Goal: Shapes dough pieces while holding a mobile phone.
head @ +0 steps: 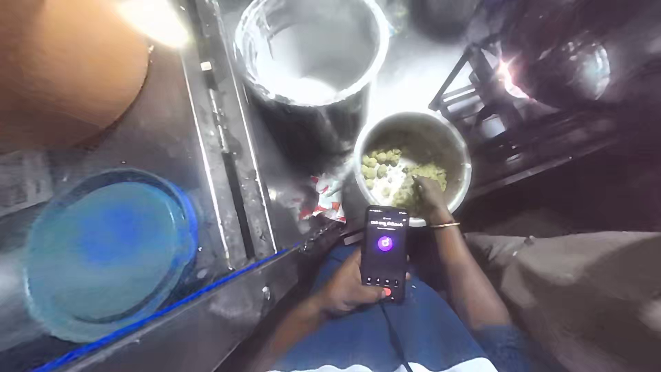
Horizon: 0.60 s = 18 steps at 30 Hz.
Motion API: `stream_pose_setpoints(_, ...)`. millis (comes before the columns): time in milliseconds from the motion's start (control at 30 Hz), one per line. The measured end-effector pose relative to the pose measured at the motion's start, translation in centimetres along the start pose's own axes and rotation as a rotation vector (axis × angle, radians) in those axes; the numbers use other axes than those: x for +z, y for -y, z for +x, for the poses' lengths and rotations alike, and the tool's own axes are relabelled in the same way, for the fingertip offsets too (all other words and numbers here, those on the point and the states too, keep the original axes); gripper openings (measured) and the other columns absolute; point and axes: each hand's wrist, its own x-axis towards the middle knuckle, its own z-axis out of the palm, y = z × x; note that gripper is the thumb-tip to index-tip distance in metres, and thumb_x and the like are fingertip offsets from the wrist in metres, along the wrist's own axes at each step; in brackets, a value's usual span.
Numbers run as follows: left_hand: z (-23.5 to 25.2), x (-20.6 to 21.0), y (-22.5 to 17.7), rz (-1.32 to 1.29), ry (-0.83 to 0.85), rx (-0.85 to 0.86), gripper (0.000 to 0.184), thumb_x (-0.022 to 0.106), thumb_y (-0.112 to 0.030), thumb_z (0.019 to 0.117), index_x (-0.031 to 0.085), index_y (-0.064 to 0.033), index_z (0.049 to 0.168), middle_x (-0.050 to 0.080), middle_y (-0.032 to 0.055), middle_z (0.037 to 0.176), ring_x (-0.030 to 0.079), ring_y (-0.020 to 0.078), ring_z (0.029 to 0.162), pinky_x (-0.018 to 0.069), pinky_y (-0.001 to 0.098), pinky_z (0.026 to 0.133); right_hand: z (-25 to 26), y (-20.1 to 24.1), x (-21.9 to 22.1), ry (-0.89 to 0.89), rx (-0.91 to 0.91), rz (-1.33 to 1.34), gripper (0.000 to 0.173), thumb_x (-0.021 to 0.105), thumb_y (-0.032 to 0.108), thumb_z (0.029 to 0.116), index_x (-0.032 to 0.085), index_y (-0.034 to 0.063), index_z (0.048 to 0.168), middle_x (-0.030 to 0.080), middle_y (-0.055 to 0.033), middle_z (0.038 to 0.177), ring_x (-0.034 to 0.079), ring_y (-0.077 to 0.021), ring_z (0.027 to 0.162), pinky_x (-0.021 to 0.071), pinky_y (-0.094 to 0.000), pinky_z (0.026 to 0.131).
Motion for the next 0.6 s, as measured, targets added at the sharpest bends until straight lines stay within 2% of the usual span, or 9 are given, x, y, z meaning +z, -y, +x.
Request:
stream_pose_setpoints(67, 0.0, -0.4, -0.6, 0.071, -0.027, -0.003, 0.083, 0.074, 0.017, 0.0767, 0.035, -0.0031, 0.147, 0.061, 0.0212, 0.137, 0.064, 0.0395, 0.12, 0.0562, 0.0512, 0.101, -0.5, 1.4, 0.3, -0.037, 0.001, -0.194, 0.047, 0.048, 0.036, 0.1084, 0.058, 0.0056, 0.075, 0.046, 0.0026, 0.058, 0.044, -0.0078, 0.049, 0.0435, -0.0275, 0.05)
stream_pose_setpoints(133, -0.1, -1.2, -0.9, 0.03, -0.003, 0.047, 0.082, 0.078, 0.007, 0.0808, 0.034, -0.0039, 0.15, 0.06, 0.0222, 0.139, 0.063, 0.0399, 0.122, 0.055, 0.0523, 0.103, -0.1, 2.4, 0.7, -0.043, 0.022, -0.349, 0.045, 0.05, 0.034, 0.1081, 0.063, 0.0017, 0.08, 0.05, -0.0002, 0.063, 0.047, -0.0083, 0.054, 0.0447, -0.0287, 0.056)
stream_pose_setpoints(200, -0.4, -1.8, -0.9, -0.107, -0.021, 0.103, 0.071, 0.075, -0.008, 0.0883, 0.039, -0.0073, 0.15, 0.06, 0.023, 0.138, 0.062, 0.0392, 0.122, 0.0533, 0.0535, 0.103, 1.1, 3.2, 0.9, -0.015, 0.024, -0.321, 0.035, 0.059, 0.03, 0.1044, 0.063, -0.0029, 0.118, 0.066, -0.0124, 0.096, 0.063, -0.0155, 0.08, 0.0542, -0.0351, 0.074)
stream_pose_setpoints(233, -0.7, -2.0, -0.8, -0.194, -0.042, 0.123, 0.064, 0.072, -0.014, 0.0921, 0.044, -0.0087, 0.149, 0.06, 0.0238, 0.137, 0.062, 0.0396, 0.122, 0.0525, 0.0545, 0.103, 1.6, 3.3, 1.0, -0.012, -0.01, -0.26, 0.045, 0.064, 0.025, 0.1017, 0.054, -0.0014, 0.137, 0.067, -0.0186, 0.118, 0.068, -0.0213, 0.098, 0.0579, -0.0388, 0.086)
stream_pose_setpoints(300, -0.6, -2.0, -1.0, -0.265, -0.103, 0.157, 0.058, 0.07, -0.023, 0.095, 0.047, -0.0108, 0.147, 0.062, 0.0227, 0.135, 0.062, 0.0392, 0.123, 0.0524, 0.0563, 0.102, 2.7, 4.4, 1.3, -0.021, -0.092, -0.291, 0.063, 0.068, 0.019, 0.0973, 0.041, 0.0004, 0.151, 0.058, -0.0241, 0.139, 0.062, -0.0302, 0.121, 0.0521, -0.0453, 0.102)
stream_pose_setpoints(400, -0.4, -1.3, -0.7, -0.239, -0.235, 0.191, 0.051, 0.071, -0.033, 0.0934, 0.057, -0.0128, 0.138, 0.068, 0.0163, 0.126, 0.067, 0.0321, 0.115, 0.055, 0.0531, 0.099, 2.3, 5.5, 2.4, 0.25, -0.091, -0.787, 0.04, 0.06, 0.017, 0.1009, 0.059, -0.0068, 0.133, 0.065, -0.0275, 0.124, 0.064, -0.0372, 0.115, 0.0493, -0.0534, 0.102)
stream_pose_setpoints(467, 0.4, -0.6, -0.7, -0.17, -0.332, 0.201, 0.044, 0.07, -0.038, 0.0938, 0.062, -0.0155, 0.131, 0.073, 0.0093, 0.116, 0.071, 0.0229, 0.107, 0.0587, 0.0444, 0.094, 2.1, 5.2, 3.8, 0.594, -0.043, -1.086, 0.04, 0.06, 0.019, 0.1004, 0.061, -0.004, 0.133, 0.064, -0.0283, 0.126, 0.062, -0.0422, 0.118, 0.0468, -0.0609, 0.103)
stream_pose_setpoints(500, 0.8, -0.4, -0.5, -0.165, -0.36, 0.195, 0.038, 0.067, -0.037, 0.096, 0.064, -0.0164, 0.128, 0.075, 0.0079, 0.114, 0.072, 0.0203, 0.104, 0.0591, 0.0409, 0.093, 1.6, 4.4, 4.5, 0.697, -0.048, -1.2, 0.038, 0.063, 0.025, 0.0986, 0.065, -0.0025, 0.125, 0.066, -0.0262, 0.122, 0.063, -0.0414, 0.115, 0.0487, -0.0622, 0.099)
stream_pose_setpoints(600, 2.4, 0.2, 0.2, -0.17, -0.456, 0.167, 0.033, 0.056, -0.028, 0.0998, 0.058, -0.011, 0.128, 0.074, 0.0077, 0.112, 0.071, 0.0196, 0.104, 0.0589, 0.0403, 0.092, -0.2, 4.0, 5.9, 0.842, 0.058, -1.385, 0.04, 0.055, 0.03, 0.1026, 0.067, -0.0041, 0.12, 0.066, -0.0273, 0.123, 0.062, -0.0443, 0.117, 0.0465, -0.068, 0.097)
